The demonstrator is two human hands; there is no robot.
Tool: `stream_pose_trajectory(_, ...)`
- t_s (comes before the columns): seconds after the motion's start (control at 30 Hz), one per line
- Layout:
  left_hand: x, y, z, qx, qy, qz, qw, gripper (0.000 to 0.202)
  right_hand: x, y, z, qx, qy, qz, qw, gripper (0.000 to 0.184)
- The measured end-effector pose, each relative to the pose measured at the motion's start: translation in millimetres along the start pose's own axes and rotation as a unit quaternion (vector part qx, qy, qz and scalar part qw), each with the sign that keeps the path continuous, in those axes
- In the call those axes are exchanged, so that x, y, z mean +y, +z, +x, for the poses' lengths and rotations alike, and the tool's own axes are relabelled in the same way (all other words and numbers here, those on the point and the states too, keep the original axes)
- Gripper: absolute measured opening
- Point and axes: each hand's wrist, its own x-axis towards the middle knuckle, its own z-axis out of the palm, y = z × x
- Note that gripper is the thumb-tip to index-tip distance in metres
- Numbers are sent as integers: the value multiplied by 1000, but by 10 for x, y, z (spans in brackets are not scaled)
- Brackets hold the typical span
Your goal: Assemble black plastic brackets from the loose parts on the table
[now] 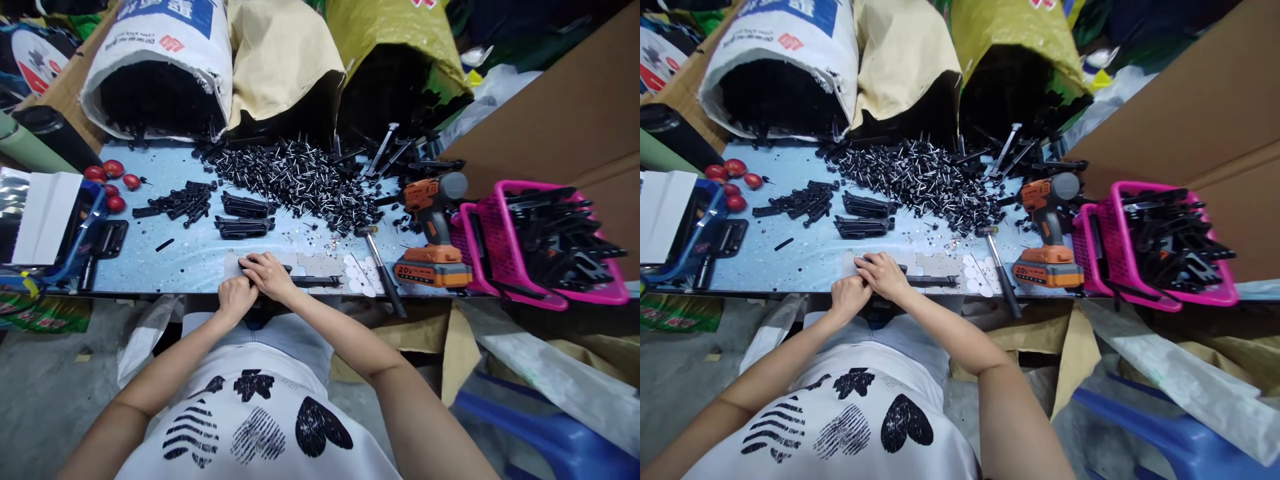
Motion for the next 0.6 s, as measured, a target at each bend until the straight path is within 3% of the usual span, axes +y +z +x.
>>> stream_pose_trajectory(0.13, -117, 1, -19, 9, 50, 3, 999, 39, -28, -67, -17, -2, -18, -11, 1000, 39)
stream_pose_trajectory(0.2, -230, -9, 18, 51, 103, 5, 993, 36, 24, -176, -121, 13, -62, -10, 998, 41)
stream_pose_trajectory(0.27, -339, -31, 110, 123, 203, -1, 971, 32, 154, -314, -307, 48, -85, -19, 995, 44)
stream_pose_trajectory(0.37, -404, -53, 324, 181, 404, -7, 896, 30, 433, -492, -630, 80, -48, -78, 993, 51)
stream_pose_trajectory(0.47, -334, -30, 524, 141, 520, 26, 842, 38, 656, -556, -811, 18, -44, -143, 989, 51)
stream_pose_trajectory(0.6, -215, 8, 630, 81, 537, 70, 837, 44, 777, -540, -790, -41, -84, -177, 980, 50)
